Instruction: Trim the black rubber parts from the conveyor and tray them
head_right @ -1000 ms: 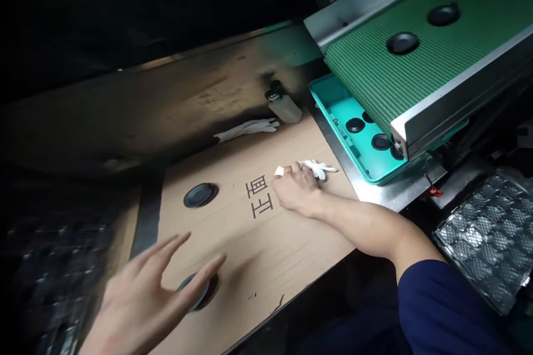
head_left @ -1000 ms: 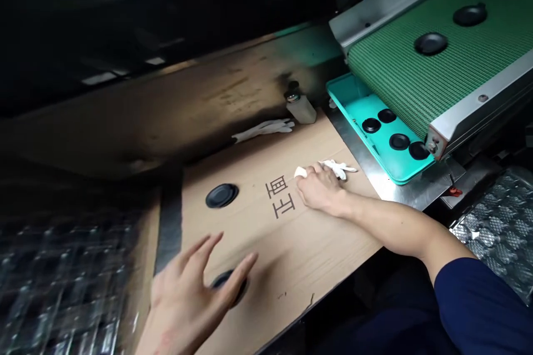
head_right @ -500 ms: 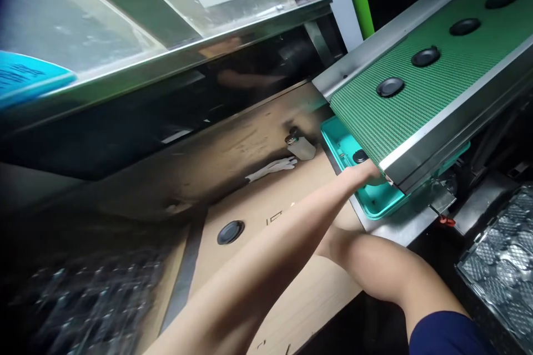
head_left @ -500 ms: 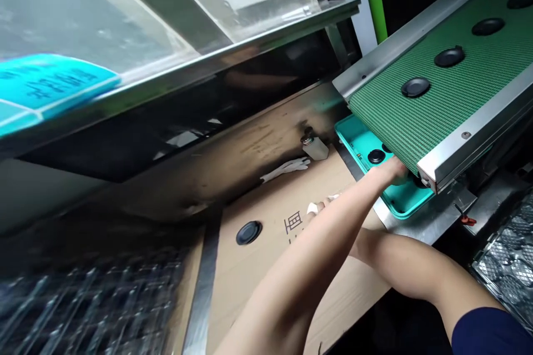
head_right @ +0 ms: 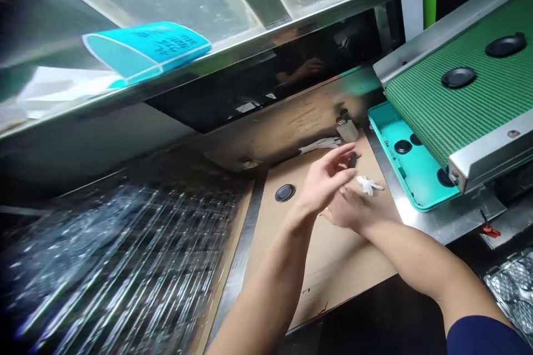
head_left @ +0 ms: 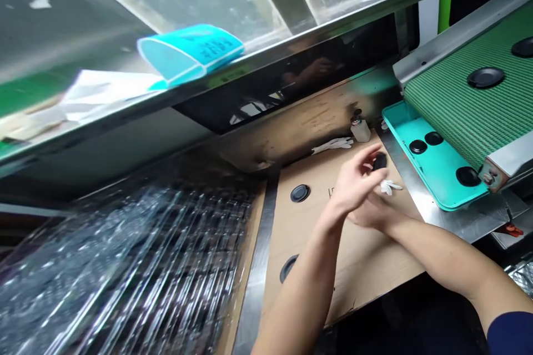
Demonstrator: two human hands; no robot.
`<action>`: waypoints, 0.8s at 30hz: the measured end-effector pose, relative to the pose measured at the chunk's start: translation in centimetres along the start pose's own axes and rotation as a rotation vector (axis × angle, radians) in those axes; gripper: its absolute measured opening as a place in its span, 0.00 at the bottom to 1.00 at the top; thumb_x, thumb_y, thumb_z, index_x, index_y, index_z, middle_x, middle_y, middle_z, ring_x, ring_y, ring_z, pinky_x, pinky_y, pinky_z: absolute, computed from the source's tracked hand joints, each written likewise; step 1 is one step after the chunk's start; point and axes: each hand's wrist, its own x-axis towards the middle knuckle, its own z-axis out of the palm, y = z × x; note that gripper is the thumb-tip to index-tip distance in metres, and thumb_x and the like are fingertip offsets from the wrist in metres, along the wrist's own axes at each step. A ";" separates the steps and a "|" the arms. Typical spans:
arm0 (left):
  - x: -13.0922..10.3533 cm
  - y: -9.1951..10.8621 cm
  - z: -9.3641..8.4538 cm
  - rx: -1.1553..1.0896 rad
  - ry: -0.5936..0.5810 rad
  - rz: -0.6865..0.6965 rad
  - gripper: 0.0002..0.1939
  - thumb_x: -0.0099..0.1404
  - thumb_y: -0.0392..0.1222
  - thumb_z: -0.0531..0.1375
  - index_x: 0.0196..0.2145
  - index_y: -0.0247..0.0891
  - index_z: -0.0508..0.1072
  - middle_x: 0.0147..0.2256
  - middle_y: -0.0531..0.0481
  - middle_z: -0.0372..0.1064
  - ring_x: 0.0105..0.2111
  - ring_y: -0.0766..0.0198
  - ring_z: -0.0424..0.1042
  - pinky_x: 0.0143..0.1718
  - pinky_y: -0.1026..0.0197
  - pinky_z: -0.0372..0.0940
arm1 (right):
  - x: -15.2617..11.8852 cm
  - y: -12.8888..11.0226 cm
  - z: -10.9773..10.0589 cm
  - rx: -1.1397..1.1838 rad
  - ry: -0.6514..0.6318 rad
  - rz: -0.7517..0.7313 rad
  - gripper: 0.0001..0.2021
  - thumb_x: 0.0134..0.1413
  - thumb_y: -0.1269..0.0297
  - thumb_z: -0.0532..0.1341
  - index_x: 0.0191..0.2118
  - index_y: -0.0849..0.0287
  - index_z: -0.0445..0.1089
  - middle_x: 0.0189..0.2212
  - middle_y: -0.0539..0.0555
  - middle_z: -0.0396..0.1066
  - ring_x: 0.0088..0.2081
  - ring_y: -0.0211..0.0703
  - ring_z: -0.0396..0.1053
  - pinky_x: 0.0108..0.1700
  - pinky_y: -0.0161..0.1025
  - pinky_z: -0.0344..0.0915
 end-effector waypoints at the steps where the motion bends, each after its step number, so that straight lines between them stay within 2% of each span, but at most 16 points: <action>1: -1.1 -1.5 -1.9 -0.260 0.108 -0.112 0.25 0.57 0.41 0.70 0.53 0.38 0.79 0.45 0.45 0.77 0.36 0.64 0.72 0.40 0.61 0.69 | 0.2 0.1 0.1 -0.048 -0.045 -0.015 0.11 0.63 0.63 0.66 0.48 0.61 0.77 0.51 0.61 0.76 0.57 0.60 0.70 0.61 0.55 0.66; 3: -2.8 -4.9 -5.1 -0.750 0.301 -0.290 0.13 0.59 0.40 0.70 0.42 0.34 0.79 0.31 0.50 0.71 0.26 0.72 0.65 0.27 0.69 0.61 | 0.5 0.5 -0.5 -0.243 -0.096 -0.001 0.12 0.65 0.66 0.61 0.48 0.64 0.78 0.52 0.67 0.75 0.58 0.64 0.67 0.62 0.59 0.62; 5: -4.0 -8.1 -7.2 -1.089 0.465 -0.410 0.04 0.64 0.34 0.67 0.36 0.33 0.75 0.25 0.56 0.62 0.22 0.76 0.60 0.22 0.73 0.53 | 0.9 0.9 -1.8 -0.512 -0.078 0.101 0.16 0.68 0.69 0.55 0.54 0.65 0.76 0.56 0.71 0.72 0.58 0.66 0.65 0.59 0.62 0.61; 7: -4.8 -10.3 -8.2 -1.254 0.560 -0.474 0.02 0.68 0.28 0.62 0.37 0.31 0.73 0.24 0.57 0.60 0.21 0.77 0.60 0.21 0.75 0.52 | 1.4 1.6 -3.1 -0.713 -0.066 0.227 0.19 0.68 0.72 0.51 0.56 0.66 0.75 0.55 0.73 0.73 0.57 0.66 0.66 0.56 0.59 0.62; 9: -5.2 -11.3 -8.1 -1.295 0.590 -0.467 0.06 0.71 0.26 0.58 0.41 0.31 0.73 0.25 0.55 0.63 0.21 0.77 0.62 0.21 0.75 0.54 | 2.0 2.4 -4.1 -0.717 -0.091 0.246 0.19 0.69 0.73 0.50 0.52 0.67 0.77 0.49 0.72 0.75 0.54 0.62 0.70 0.55 0.55 0.63; 12: -5.3 -11.2 -7.1 -1.218 0.552 -0.419 0.08 0.69 0.24 0.59 0.41 0.34 0.72 0.31 0.52 0.72 0.27 0.72 0.72 0.28 0.71 0.66 | 2.7 3.0 -4.1 -0.489 -0.047 0.038 0.16 0.70 0.68 0.53 0.50 0.63 0.78 0.47 0.65 0.77 0.50 0.53 0.73 0.54 0.46 0.66; 14: -5.5 -10.7 -6.2 -1.158 0.456 -0.429 0.07 0.68 0.25 0.61 0.38 0.35 0.70 0.37 0.47 0.77 0.34 0.65 0.78 0.36 0.63 0.75 | 2.7 2.7 -3.6 -0.301 0.012 -0.110 0.14 0.71 0.65 0.54 0.49 0.59 0.77 0.47 0.61 0.78 0.47 0.49 0.75 0.52 0.42 0.69; 17: -5.7 -9.9 -5.5 -1.147 0.324 -0.490 0.04 0.71 0.31 0.59 0.37 0.34 0.71 0.39 0.44 0.79 0.36 0.61 0.80 0.42 0.54 0.78 | 2.2 1.8 -2.9 -0.168 0.039 -0.241 0.13 0.71 0.61 0.56 0.48 0.57 0.78 0.43 0.58 0.79 0.43 0.47 0.76 0.47 0.40 0.70; 20: -5.9 -9.3 -5.8 -1.245 0.246 -0.564 0.11 0.73 0.38 0.54 0.38 0.33 0.75 0.38 0.41 0.79 0.38 0.56 0.80 0.45 0.46 0.78 | 2.0 1.0 -2.9 -0.190 0.079 -0.296 0.12 0.69 0.61 0.59 0.47 0.58 0.79 0.41 0.58 0.79 0.41 0.47 0.76 0.44 0.40 0.70; 24: -6.1 -8.7 -6.4 -1.359 0.136 -0.551 0.17 0.70 0.39 0.50 0.43 0.32 0.78 0.47 0.34 0.80 0.52 0.44 0.79 0.51 0.34 0.75 | 2.2 0.6 -3.3 -0.206 0.180 -0.246 0.11 0.67 0.59 0.61 0.44 0.57 0.79 0.40 0.58 0.80 0.40 0.48 0.77 0.44 0.42 0.71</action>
